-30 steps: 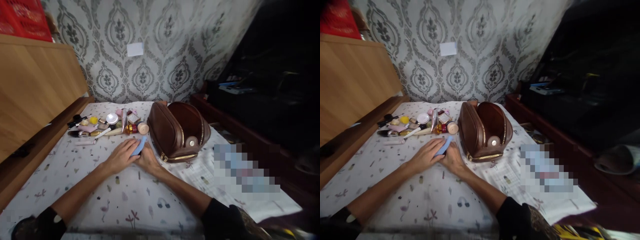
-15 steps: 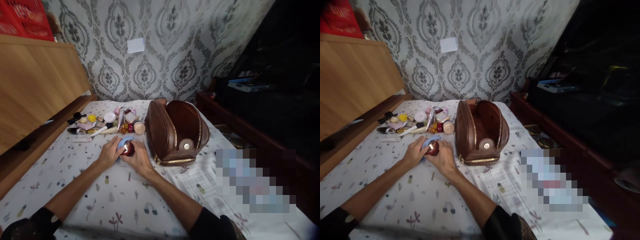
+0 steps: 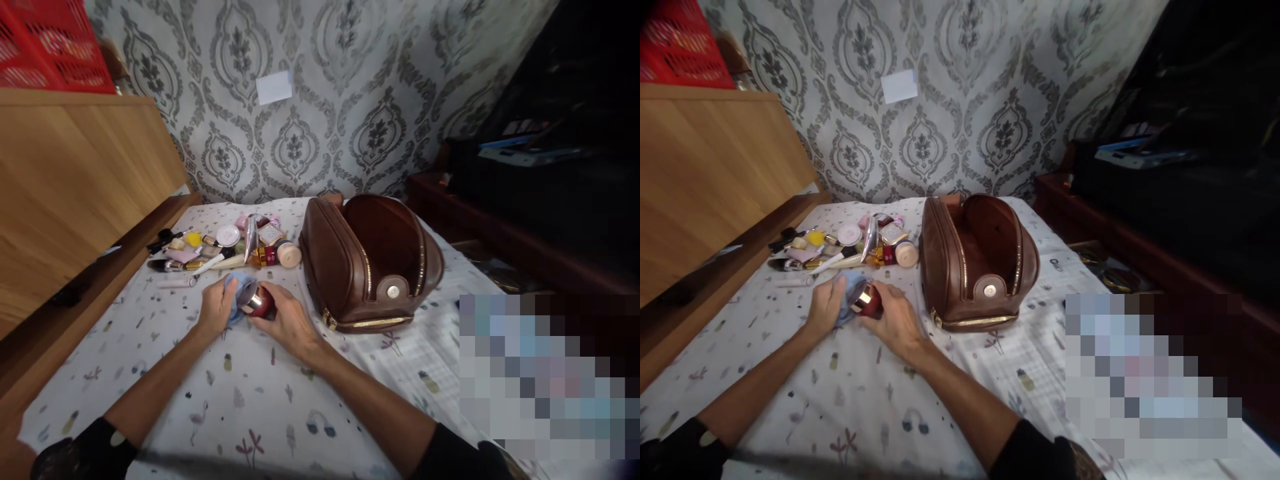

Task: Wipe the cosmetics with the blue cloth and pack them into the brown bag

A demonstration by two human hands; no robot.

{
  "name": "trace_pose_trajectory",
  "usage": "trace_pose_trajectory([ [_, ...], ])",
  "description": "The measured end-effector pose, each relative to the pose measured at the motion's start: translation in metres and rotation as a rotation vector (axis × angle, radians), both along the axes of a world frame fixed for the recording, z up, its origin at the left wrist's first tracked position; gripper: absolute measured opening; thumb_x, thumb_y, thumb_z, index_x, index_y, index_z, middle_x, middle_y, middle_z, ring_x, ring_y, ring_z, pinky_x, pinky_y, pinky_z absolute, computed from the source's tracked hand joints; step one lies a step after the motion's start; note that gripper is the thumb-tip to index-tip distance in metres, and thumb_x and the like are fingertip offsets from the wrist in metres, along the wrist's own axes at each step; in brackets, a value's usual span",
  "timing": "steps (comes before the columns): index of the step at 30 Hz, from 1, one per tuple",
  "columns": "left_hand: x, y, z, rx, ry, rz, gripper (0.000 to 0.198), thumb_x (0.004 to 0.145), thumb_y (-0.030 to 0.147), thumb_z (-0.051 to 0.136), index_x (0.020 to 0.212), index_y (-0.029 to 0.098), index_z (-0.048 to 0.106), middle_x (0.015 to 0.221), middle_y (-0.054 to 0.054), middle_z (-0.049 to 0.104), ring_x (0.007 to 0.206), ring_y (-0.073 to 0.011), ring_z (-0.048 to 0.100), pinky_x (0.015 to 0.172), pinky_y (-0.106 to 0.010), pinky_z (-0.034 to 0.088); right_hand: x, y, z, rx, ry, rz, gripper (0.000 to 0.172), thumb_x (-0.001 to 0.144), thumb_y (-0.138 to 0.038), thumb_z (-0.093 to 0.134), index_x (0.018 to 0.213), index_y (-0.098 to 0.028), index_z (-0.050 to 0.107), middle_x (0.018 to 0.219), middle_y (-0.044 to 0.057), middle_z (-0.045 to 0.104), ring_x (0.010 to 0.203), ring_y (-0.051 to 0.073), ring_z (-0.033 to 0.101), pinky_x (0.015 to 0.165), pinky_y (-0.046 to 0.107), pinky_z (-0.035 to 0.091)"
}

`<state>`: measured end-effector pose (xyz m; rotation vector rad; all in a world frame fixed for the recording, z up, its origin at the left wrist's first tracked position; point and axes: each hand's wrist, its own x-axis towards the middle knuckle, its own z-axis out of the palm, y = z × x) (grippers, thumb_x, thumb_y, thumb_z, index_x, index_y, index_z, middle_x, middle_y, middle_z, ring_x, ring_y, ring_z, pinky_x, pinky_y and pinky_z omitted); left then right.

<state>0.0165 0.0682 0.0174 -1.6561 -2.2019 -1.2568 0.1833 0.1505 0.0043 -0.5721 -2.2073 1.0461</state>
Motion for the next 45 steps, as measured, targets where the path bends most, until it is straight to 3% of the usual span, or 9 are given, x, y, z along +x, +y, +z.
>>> trace_pose_trajectory([
  [2, -0.001, 0.0, 0.002, 0.046, -0.08, -0.048, 0.045, 0.102, 0.048, 0.031, 0.084, 0.019, 0.06, 0.072, -0.003, 0.062, 0.069, -0.0187, 0.058, 0.067, -0.031, 0.048, -0.001, 0.0, -0.003, 0.055, -0.009, 0.018, 0.062, 0.071, -0.023, 0.083, 0.127, -0.017, 0.057, 0.121, 0.013, 0.067, 0.112, 0.03, 0.062, 0.099, 0.046, 0.05],
  [5, 0.0, -0.001, 0.006, 0.039, -0.125, -0.25, 0.048, 0.1, 0.055, 0.033, 0.105, 0.018, 0.062, 0.093, -0.008, 0.066, 0.088, -0.0225, 0.062, 0.082, -0.036, 0.05, -0.003, -0.002, -0.006, 0.114, -0.019, 0.042, 0.071, 0.071, -0.021, 0.081, 0.134, -0.019, 0.05, 0.124, 0.013, 0.064, 0.117, 0.031, 0.058, 0.102, 0.049, 0.048],
  [10, 0.003, -0.004, 0.01, -0.131, -0.059, -0.506, 0.056, 0.088, 0.064, 0.056, 0.119, 0.018, 0.056, 0.109, -0.01, 0.064, 0.098, -0.0264, 0.062, 0.087, -0.038, 0.05, -0.002, -0.005, -0.006, 0.024, -0.036, 0.007, 0.058, 0.074, -0.021, 0.073, 0.126, -0.015, 0.047, 0.114, 0.014, 0.061, 0.107, 0.029, 0.06, 0.091, 0.044, 0.052],
  [17, 0.004, -0.006, 0.012, -0.152, 0.024, -0.455, 0.031, 0.088, 0.04, 0.064, 0.109, 0.02, 0.057, 0.1, -0.006, 0.061, 0.093, -0.0233, 0.059, 0.085, -0.037, 0.049, -0.001, -0.003, -0.003, -0.016, -0.015, 0.012, 0.046, 0.072, -0.023, 0.072, 0.113, -0.02, 0.05, 0.104, 0.008, 0.062, 0.096, 0.025, 0.06, 0.085, 0.04, 0.051],
  [26, 0.011, -0.005, 0.011, -0.014, 0.04, -0.522, 0.018, 0.095, 0.036, 0.059, 0.104, 0.02, 0.063, 0.115, -0.009, 0.06, 0.107, -0.0229, 0.06, 0.098, -0.038, 0.048, 0.001, -0.004, 0.005, -0.166, 0.026, -0.001, 0.037, 0.07, -0.03, 0.074, 0.1, -0.019, 0.056, 0.088, 0.001, 0.063, 0.079, 0.019, 0.06, 0.071, 0.031, 0.049],
  [31, 0.011, -0.008, 0.015, -0.065, -0.085, -0.574, 0.026, 0.096, 0.039, 0.057, 0.111, 0.019, 0.062, 0.118, -0.011, 0.062, 0.111, -0.026, 0.059, 0.099, -0.041, 0.048, 0.003, -0.001, 0.006, -0.252, 0.007, 0.015, 0.036, 0.07, -0.035, 0.075, 0.097, -0.017, 0.059, 0.081, 0.0, 0.064, 0.073, 0.018, 0.06, 0.065, 0.03, 0.046],
  [35, 0.004, -0.011, 0.019, -0.209, -0.3, -0.626, 0.044, 0.094, 0.042, 0.058, 0.131, 0.018, 0.054, 0.115, -0.009, 0.063, 0.106, -0.0253, 0.06, 0.095, -0.036, 0.048, 0.005, 0.003, 0.007, -0.316, -0.002, 0.054, 0.047, 0.074, -0.043, 0.074, 0.11, -0.016, 0.061, 0.089, 0.003, 0.068, 0.08, 0.02, 0.062, 0.071, 0.033, 0.048],
  [39, -0.001, -0.01, 0.015, -0.228, -0.46, -0.58, 0.043, 0.093, 0.044, 0.06, 0.127, 0.018, 0.058, 0.114, -0.007, 0.065, 0.108, -0.0247, 0.061, 0.096, -0.032, 0.048, 0.005, 0.008, 0.001, -0.301, 0.047, 0.092, 0.053, 0.077, -0.045, 0.074, 0.118, -0.015, 0.061, 0.098, 0.006, 0.069, 0.09, 0.023, 0.064, 0.081, 0.036, 0.05],
  [45, 0.003, -0.007, 0.011, -0.182, -0.604, -0.458, 0.039, 0.093, 0.043, 0.061, 0.126, 0.023, 0.061, 0.113, -0.004, 0.068, 0.102, -0.0182, 0.064, 0.091, -0.027, 0.052, 0.004, 0.006, -0.009, -0.213, 0.089, 0.087, 0.093, 0.062, -0.03, 0.086, 0.142, -0.018, 0.04, 0.132, 0.015, 0.055, 0.114, 0.028, 0.06, 0.1, 0.045, 0.049],
])
